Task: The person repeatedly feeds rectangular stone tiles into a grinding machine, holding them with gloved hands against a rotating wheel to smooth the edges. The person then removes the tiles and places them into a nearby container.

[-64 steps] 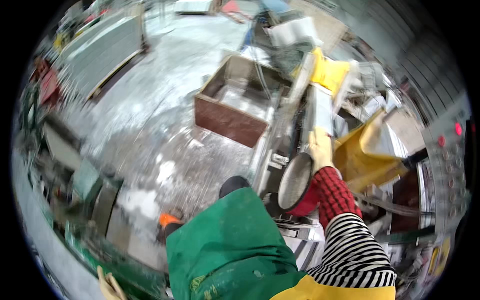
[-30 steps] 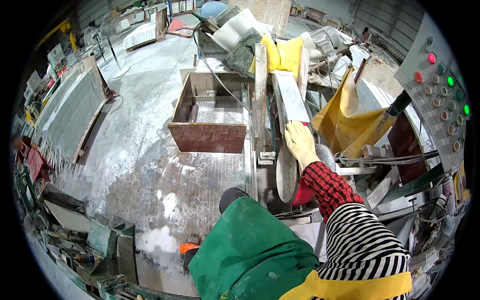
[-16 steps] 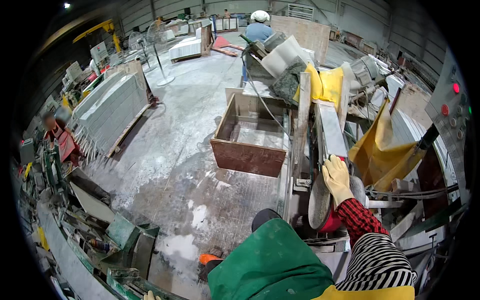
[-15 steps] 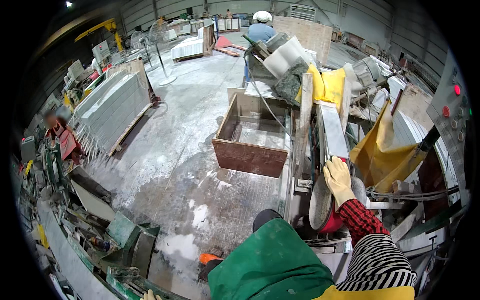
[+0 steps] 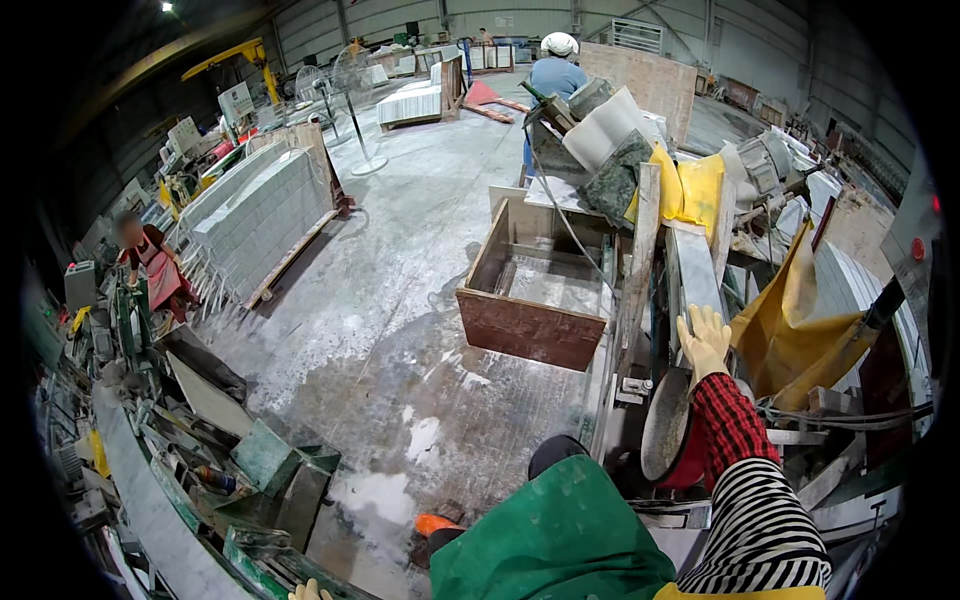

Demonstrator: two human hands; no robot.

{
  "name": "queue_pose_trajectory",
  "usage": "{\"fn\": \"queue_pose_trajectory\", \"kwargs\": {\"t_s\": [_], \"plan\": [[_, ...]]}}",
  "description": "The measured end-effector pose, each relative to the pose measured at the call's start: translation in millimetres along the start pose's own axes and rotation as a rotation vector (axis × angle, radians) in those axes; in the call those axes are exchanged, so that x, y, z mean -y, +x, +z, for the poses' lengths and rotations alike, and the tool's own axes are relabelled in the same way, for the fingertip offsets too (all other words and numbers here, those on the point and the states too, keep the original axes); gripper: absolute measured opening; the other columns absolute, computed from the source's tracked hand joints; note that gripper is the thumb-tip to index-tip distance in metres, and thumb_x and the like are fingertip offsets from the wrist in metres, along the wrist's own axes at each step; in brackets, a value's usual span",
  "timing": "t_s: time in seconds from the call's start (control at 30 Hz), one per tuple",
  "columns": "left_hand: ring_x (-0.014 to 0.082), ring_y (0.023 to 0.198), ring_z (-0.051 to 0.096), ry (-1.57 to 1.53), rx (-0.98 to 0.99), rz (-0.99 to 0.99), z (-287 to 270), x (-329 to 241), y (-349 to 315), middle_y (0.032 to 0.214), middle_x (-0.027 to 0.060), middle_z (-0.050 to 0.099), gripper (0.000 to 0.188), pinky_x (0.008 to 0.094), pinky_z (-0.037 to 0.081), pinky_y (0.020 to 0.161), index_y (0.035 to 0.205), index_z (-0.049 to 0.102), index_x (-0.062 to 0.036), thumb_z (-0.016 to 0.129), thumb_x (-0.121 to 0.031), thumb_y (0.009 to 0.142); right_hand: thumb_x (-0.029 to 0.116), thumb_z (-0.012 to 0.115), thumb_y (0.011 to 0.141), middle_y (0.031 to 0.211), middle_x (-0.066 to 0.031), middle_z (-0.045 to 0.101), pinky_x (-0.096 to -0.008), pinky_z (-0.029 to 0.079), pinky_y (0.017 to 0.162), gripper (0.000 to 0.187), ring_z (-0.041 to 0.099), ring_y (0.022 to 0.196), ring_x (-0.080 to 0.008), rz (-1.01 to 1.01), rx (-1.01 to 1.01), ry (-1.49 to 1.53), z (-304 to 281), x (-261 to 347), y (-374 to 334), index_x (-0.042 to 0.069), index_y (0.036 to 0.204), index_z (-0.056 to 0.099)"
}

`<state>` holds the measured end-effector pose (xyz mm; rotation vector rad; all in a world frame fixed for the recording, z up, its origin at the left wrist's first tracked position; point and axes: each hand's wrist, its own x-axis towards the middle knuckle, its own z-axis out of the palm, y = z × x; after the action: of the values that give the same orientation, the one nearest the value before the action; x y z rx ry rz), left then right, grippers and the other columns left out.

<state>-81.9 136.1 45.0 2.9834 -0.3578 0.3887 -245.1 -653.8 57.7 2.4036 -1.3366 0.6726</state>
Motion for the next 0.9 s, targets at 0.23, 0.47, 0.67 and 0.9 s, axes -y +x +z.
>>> {"fn": "queue_pose_trajectory", "kwargs": {"t_s": [0.23, 0.47, 0.67, 0.9], "plan": [[0.0426, 0.114, 0.057, -0.053, -0.017, -0.02, 6, 9, -6, 0.121, 0.0235, 0.065, 0.028, 0.0484, 0.045, 0.102, 0.118, 0.069, -0.0054, 0.068, -0.015, 0.091, 0.039, 0.053, 0.096, 0.122, -0.0046, 0.058, -0.0498, 0.039, 0.093, 0.037, 0.053, 0.116, -0.0262, 0.087, 0.018, -0.024, -5, 16, -6, 0.02, 0.127, 0.06], [0.0427, 0.116, 0.057, -0.072, -0.007, -0.043, 8, 4, -1, 0.12, 0.0218, 0.066, 0.027, 0.0492, 0.045, 0.104, 0.118, 0.069, -0.007, 0.068, -0.015, 0.092, 0.038, 0.053, 0.096, 0.115, -0.0069, 0.059, -0.0525, 0.045, 0.091, 0.035, 0.055, 0.117, -0.0259, 0.109, 0.213, -0.026, -14, 2, 0, 0.017, 0.123, 0.06], [0.0436, 0.117, 0.056, -0.37, -0.082, -0.164, 49, 41, -20, 0.122, 0.0238, 0.065, 0.028, 0.0497, 0.046, 0.104, 0.119, 0.069, -0.0075, 0.068, -0.015, 0.092, 0.033, 0.054, 0.095, 0.119, -0.0107, 0.057, -0.0508, 0.045, 0.093, 0.038, 0.053, 0.118, -0.0311, 0.095, 0.1, 0.006, -14, 13, -7, 0.013, 0.127, 0.057], [0.0438, 0.117, 0.057, -0.16, -0.063, -0.069, 4, 3, -5, 0.123, 0.025, 0.065, 0.028, 0.0494, 0.045, 0.104, 0.119, 0.069, -0.0084, 0.068, -0.017, 0.092, 0.034, 0.055, 0.096, 0.123, -0.0079, 0.053, -0.0617, 0.048, 0.094, 0.037, 0.05, 0.123, -0.0288, 0.167, 0.22, 0.002, -33, 27, -11, 0.018, 0.129, 0.052]]}}
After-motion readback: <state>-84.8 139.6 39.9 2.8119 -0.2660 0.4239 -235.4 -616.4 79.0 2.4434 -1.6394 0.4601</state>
